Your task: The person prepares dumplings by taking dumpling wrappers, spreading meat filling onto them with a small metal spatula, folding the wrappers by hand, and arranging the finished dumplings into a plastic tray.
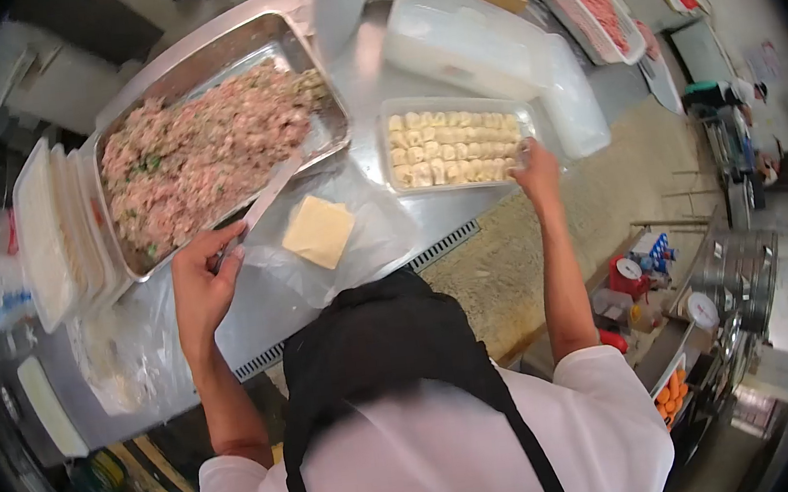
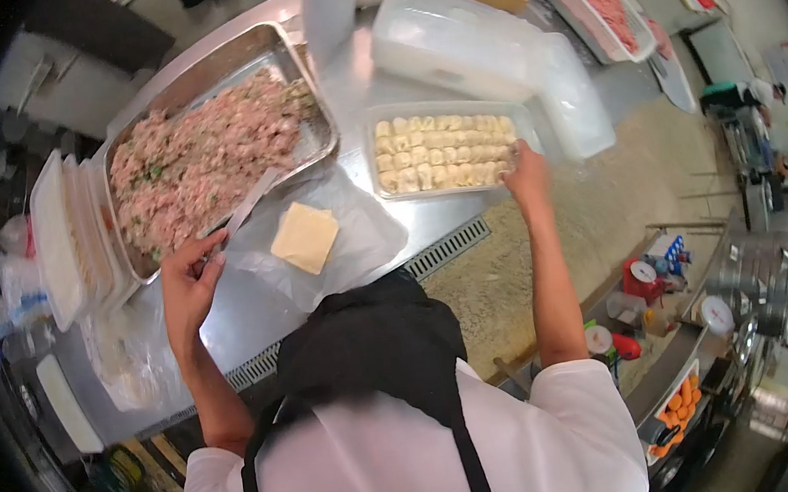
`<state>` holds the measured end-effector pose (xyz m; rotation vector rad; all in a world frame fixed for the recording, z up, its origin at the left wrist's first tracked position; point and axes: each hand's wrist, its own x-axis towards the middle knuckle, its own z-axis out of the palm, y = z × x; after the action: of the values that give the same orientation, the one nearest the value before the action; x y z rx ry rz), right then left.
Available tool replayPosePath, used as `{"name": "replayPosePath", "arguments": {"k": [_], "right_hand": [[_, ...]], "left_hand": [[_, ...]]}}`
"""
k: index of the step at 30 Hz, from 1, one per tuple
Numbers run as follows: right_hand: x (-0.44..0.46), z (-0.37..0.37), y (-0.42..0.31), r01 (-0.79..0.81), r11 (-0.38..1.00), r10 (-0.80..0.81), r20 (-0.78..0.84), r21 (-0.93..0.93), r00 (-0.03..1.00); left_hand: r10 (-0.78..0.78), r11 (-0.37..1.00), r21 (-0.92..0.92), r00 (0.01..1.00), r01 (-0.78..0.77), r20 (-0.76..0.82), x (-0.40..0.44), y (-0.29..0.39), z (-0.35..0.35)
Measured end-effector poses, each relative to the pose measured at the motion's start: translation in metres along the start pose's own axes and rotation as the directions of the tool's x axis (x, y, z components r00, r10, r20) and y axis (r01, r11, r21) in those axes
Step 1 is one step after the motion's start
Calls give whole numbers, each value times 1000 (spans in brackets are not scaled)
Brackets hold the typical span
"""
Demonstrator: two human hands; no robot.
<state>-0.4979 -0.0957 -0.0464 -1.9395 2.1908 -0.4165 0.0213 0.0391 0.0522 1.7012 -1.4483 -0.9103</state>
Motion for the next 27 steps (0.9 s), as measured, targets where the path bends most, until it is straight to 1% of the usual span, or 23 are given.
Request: {"name": "replayPosePath", "arguments": {"k": [1, 2, 4, 6, 8, 9, 10, 11, 12, 13, 14, 15, 17, 18, 19, 20, 21, 22, 23, 24, 25, 26, 27], "right_hand": [[-6, -7, -19, 14, 1000, -15, -57, -26, 998], [-12, -8, -40, 40, 999, -40, -31, -4, 999], [-27, -9, -88, 240, 942, -216, -122, 234, 969], [-55, 2, -149, 351, 779, -404, -13, 519, 915], [-85, 21, -203, 384, 631, -581, 83, 674, 810], [-96, 38, -223, 429, 553, -686, 98, 714, 721], [-108, 58, -241, 556, 525, -729, 2, 644, 685], [-115, 69, -257, 558, 515, -733, -3, 651, 680], [-120, 77, -270, 592, 573, -737, 40, 566, 675], [-122, 83, -276, 624, 624, -735, 83, 471, 673], [-120, 92, -277, 627, 617, -738, 74, 475, 670], [-117, 98, -277, 618, 626, -735, 96, 475, 671], [-113, 106, -272, 611, 634, -733, 117, 475, 670], [-111, 104, -269, 535, 635, -708, 141, 557, 692], [-107, 101, -267, 457, 627, -685, 167, 632, 709], [-104, 98, -266, 464, 622, -691, 164, 630, 704], [-101, 91, -265, 342, 617, -636, 193, 709, 747], [-99, 85, -264, 212, 597, -578, 232, 773, 782], [-96, 80, -261, 216, 596, -583, 232, 773, 779], [-92, 76, -257, 129, 566, -540, 247, 814, 804], [-89, 72, -251, 42, 527, -495, 266, 849, 827], [-82, 69, -241, -18, 519, -506, 324, 854, 800], [-78, 66, -235, -15, 516, -500, 315, 857, 807]], "left_hand": [[3, 999, 35, 1000, -3, -18, 0, -1, -2], [4, 997, 76, 999, -1, -38, -1, -3, -6], [-24, 995, 93, 997, 30, -72, -2, -1, -8], [-35, 994, 98, 995, 44, -95, 0, -5, -7], [-52, 997, 48, 993, 58, -106, 0, -12, -6], [-58, 996, 57, 991, 65, -117, -2, -12, -8], [-54, 991, 110, 986, 71, -156, -2, -12, -11], [-45, 984, 162, 980, 77, -193, -3, -11, -15], [-44, 982, 171, 979, 79, -199, -5, -11, -21], [-24, 969, 232, 972, 80, -235, -6, -12, -28], [1, 953, 293, 963, 81, -270, -5, -13, -35], [6, 951, 298, 962, 79, -274, -4, -13, -39], [134, 858, 514, 976, -26, -174, 0, -16, -45], [135, 858, 514, 975, -25, -177, 6, -14, -42], [97, 792, 610, 993, -37, -66, 17, -9, -36], [43, 716, 696, 998, -59, 39, 28, -5, -30], [44, 717, 695, 999, -53, 31, 39, -6, -20], [88, 686, 725, 996, -51, -12, 53, -12, -6], [132, 655, 754, 990, -48, -52, 62, -21, 3], [131, 656, 754, 990, -45, -55, 70, -32, 7], [164, 645, 753, 986, -126, 24, 76, -40, 9], [199, 630, 748, 974, -209, 105, 82, -47, 10], [210, 625, 749, 971, -221, 112, 86, -37, 4]]}}
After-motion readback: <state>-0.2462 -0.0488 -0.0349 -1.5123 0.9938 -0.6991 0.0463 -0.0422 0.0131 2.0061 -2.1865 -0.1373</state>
